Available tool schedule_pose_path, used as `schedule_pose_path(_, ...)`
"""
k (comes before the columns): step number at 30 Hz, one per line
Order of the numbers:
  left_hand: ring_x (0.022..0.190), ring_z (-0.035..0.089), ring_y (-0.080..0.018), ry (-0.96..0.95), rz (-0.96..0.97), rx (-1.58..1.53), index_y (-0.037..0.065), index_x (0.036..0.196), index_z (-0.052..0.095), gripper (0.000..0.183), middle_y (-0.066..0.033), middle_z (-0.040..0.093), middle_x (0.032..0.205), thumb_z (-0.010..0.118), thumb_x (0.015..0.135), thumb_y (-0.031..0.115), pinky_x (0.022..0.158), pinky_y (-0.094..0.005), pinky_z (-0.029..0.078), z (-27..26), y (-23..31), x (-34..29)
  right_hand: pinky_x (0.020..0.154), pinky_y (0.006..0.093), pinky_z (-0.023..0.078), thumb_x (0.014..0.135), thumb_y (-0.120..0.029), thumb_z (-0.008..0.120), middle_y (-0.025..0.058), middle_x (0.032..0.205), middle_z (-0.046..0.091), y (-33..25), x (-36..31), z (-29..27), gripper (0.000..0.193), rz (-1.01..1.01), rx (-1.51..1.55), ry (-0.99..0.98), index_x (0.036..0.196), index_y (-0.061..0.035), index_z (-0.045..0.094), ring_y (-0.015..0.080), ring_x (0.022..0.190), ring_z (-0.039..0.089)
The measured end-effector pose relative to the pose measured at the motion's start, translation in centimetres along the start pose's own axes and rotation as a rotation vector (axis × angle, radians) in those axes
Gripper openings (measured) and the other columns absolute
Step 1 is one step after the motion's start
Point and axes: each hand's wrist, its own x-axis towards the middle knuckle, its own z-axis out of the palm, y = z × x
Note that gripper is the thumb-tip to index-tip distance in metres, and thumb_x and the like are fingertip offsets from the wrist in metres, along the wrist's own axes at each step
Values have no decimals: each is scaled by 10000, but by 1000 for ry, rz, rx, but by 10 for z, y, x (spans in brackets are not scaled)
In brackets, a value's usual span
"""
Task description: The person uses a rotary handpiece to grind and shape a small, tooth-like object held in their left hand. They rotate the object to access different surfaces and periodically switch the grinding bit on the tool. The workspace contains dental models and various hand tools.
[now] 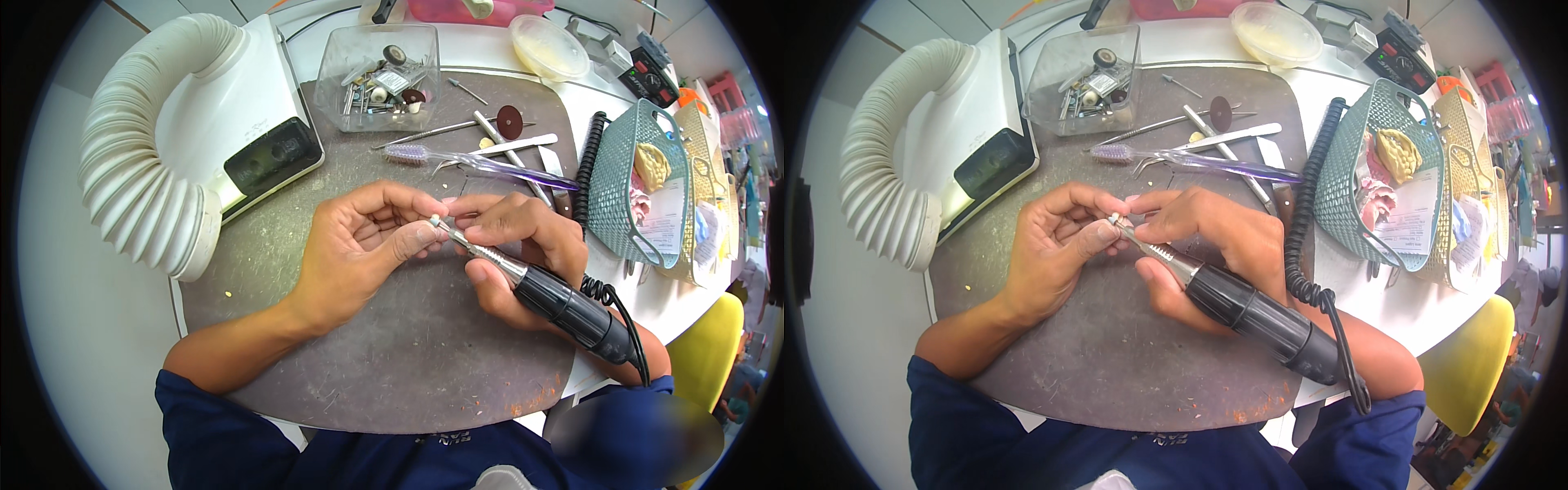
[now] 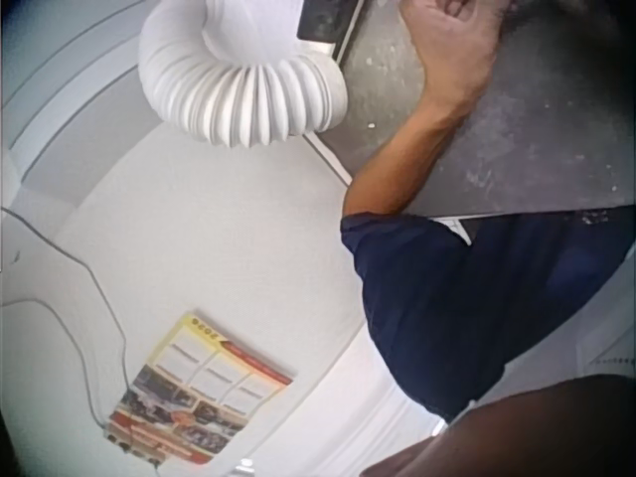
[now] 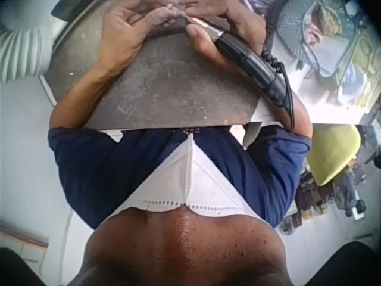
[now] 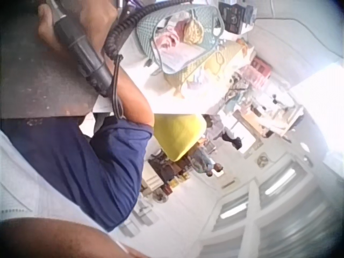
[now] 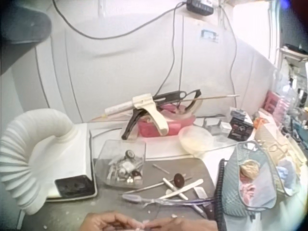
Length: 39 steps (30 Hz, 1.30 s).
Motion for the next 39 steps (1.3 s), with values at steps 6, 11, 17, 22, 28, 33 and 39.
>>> schedule_pose_path(6, 877, 658, -124, 17, -62, -7, -25, 1099, 617, 178, -102, 680, 1000, 653, 932, 22, 770, -263, 537, 2, 4, -1, 824, 369, 581, 763, -2, 755, 167, 900, 692, 0, -1, 0, 255, 38, 64, -4, 987, 24, 635, 353, 998, 713)
schedule_pose_path(11, 886, 663, -125, 30, -67, -34, -25, 1106, 612, 186, -103, 682, 1003, 654, 930, 17, 781, -262, 544, 4, 3, -1, 836, 381, 579, 769, 7, 752, 168, 903, 687, 2, -1, -1, 266, 19, 62, -9, 1003, 32, 628, 360, 996, 710)
schedule_pose_path(17, 944, 665, -124, 38, -47, -43, -17, 1107, 613, 189, -96, 684, 1024, 661, 926, 16, 803, -256, 544, 3, 1, -1, 865, 406, 568, 797, -7, 728, 168, 901, 670, 1, -1, -3, 261, 43, 52, -2, 1027, 30, 611, 355, 1006, 702)
schedule_pose_path(22, 976, 661, -124, 32, -60, -22, -18, 1111, 614, 194, -93, 677, 1054, 660, 925, 10, 842, -257, 552, 3, 3, -2, 908, 461, 555, 854, -40, 669, 166, 898, 647, 1, -2, -5, 236, 43, 57, -62, 1059, 29, 577, 366, 1019, 688)
schedule_pose_path(28, 974, 658, -124, 28, -36, -61, -28, 1116, 612, 198, -97, 666, 1073, 655, 925, 1, 872, -275, 563, 3, 0, -1, 907, 462, 554, 845, -38, 679, 172, 907, 657, 2, -2, -4, 244, 17, 41, -63, 1058, 31, 583, 370, 1002, 694)
schedule_pose_path(33, 963, 654, -119, 17, -38, -91, -29, 1111, 611, 196, -99, 665, 1063, 659, 926, 13, 861, -272, 563, 2, 1, -1, 904, 465, 553, 834, -33, 692, 170, 878, 657, 2, 2, -3, 244, -8, 60, -78, 1043, 37, 588, 369, 981, 699)
schedule_pose_path(39, 953, 653, -123, 17, -45, -74, -30, 1109, 610, 194, -101, 665, 1052, 658, 929, 22, 846, -266, 557, 2, 2, -1, 881, 447, 562, 805, -13, 718, 167, 875, 665, 3, 1, -1, 237, -2, 89, -37, 1008, 36, 607, 346, 948, 709)
